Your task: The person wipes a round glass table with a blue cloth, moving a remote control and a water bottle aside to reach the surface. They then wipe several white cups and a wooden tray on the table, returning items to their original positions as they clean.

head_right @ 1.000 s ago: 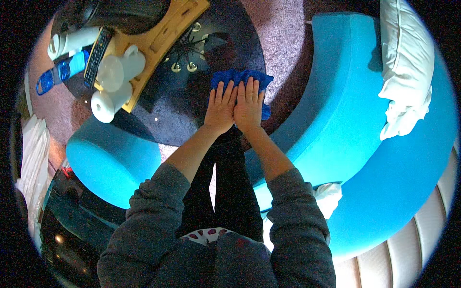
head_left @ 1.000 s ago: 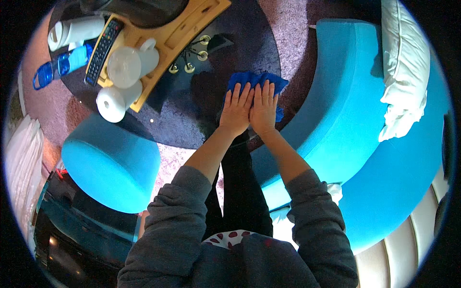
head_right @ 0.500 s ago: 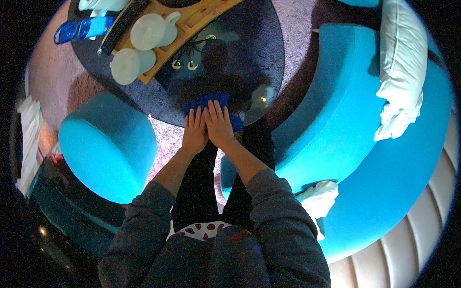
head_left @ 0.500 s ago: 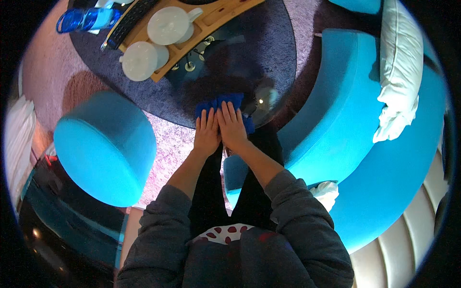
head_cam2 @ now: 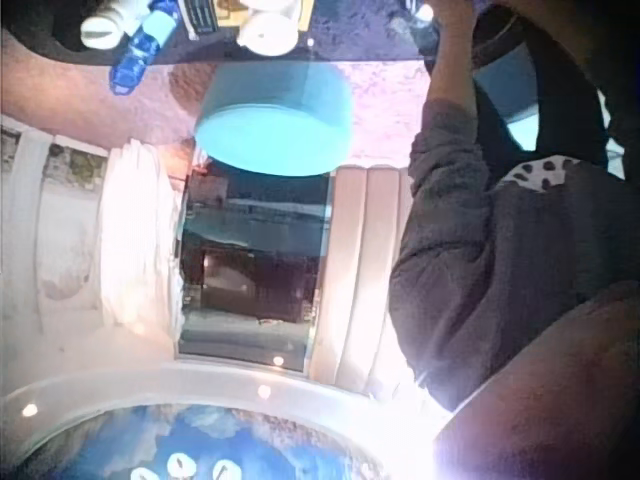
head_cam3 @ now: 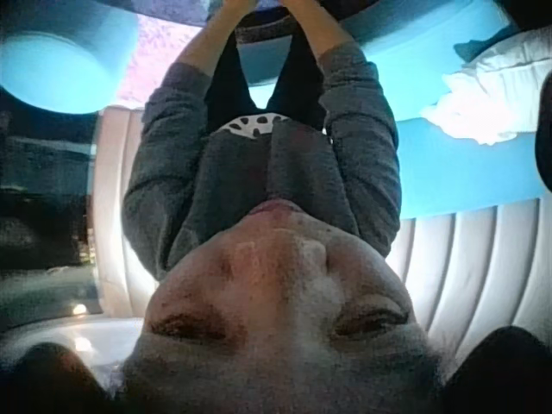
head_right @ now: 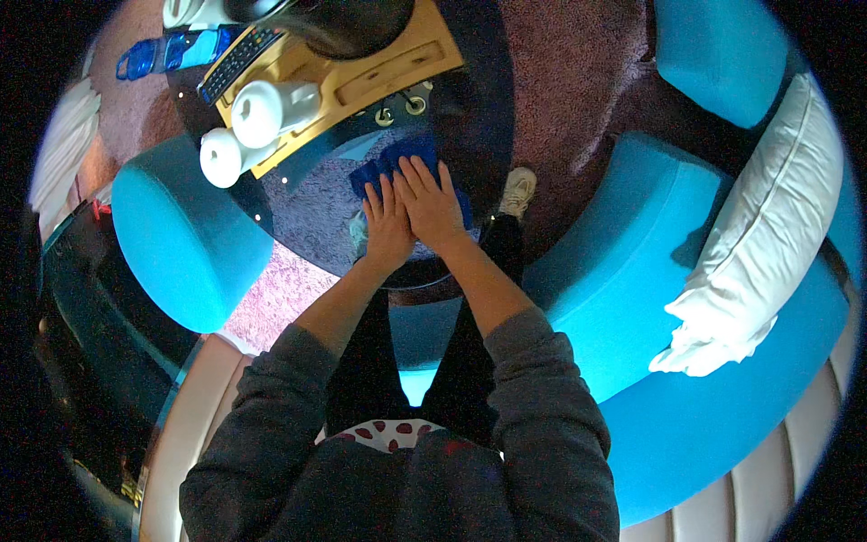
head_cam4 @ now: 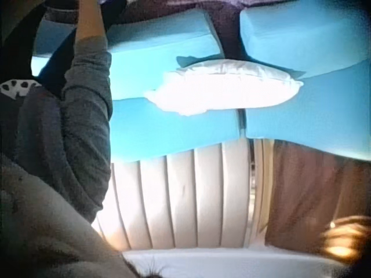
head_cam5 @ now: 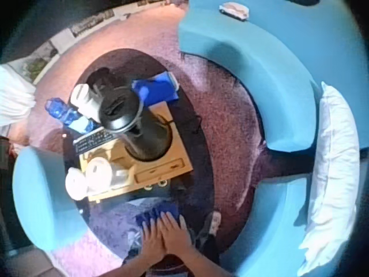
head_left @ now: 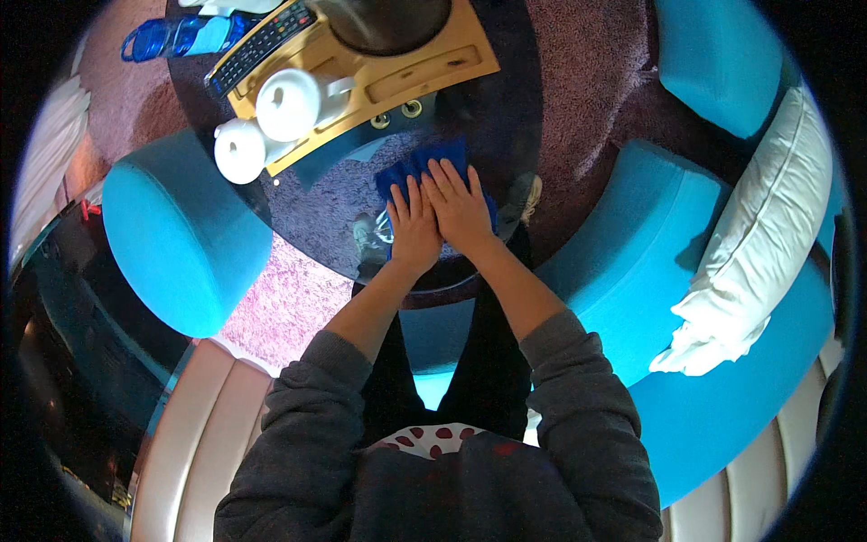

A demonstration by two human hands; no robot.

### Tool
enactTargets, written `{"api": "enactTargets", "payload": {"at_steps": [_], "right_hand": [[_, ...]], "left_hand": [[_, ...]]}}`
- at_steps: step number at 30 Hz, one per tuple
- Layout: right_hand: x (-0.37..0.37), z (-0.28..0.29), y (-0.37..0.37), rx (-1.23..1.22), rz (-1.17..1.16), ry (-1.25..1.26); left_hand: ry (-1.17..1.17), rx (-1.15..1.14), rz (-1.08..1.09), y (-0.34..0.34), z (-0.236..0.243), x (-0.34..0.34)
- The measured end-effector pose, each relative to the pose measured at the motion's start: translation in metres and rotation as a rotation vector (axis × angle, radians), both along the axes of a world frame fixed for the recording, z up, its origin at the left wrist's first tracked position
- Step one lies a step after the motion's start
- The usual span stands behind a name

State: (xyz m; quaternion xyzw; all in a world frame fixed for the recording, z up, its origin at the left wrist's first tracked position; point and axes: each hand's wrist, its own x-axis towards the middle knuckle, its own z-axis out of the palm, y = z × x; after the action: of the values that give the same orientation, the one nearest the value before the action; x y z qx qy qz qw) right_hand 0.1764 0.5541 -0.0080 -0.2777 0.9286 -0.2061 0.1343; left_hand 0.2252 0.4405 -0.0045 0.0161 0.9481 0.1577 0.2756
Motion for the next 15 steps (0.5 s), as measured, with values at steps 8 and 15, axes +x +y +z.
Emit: {"api": "enactTargets", "payload": {"at_steps": [8, 15], "right_hand": [[-0.109, -0.005, 0.085, -0.034, 0.199, 0.057], [-0.132, 0.006, 0.071, 0.069, 0.102, 0.073]], "left_hand": [[0.006, 0.008, 0.237, 0.097, -0.003, -0.08], [0.124, -0.058, 0.192, 0.101, 0.002, -0.11]]}}
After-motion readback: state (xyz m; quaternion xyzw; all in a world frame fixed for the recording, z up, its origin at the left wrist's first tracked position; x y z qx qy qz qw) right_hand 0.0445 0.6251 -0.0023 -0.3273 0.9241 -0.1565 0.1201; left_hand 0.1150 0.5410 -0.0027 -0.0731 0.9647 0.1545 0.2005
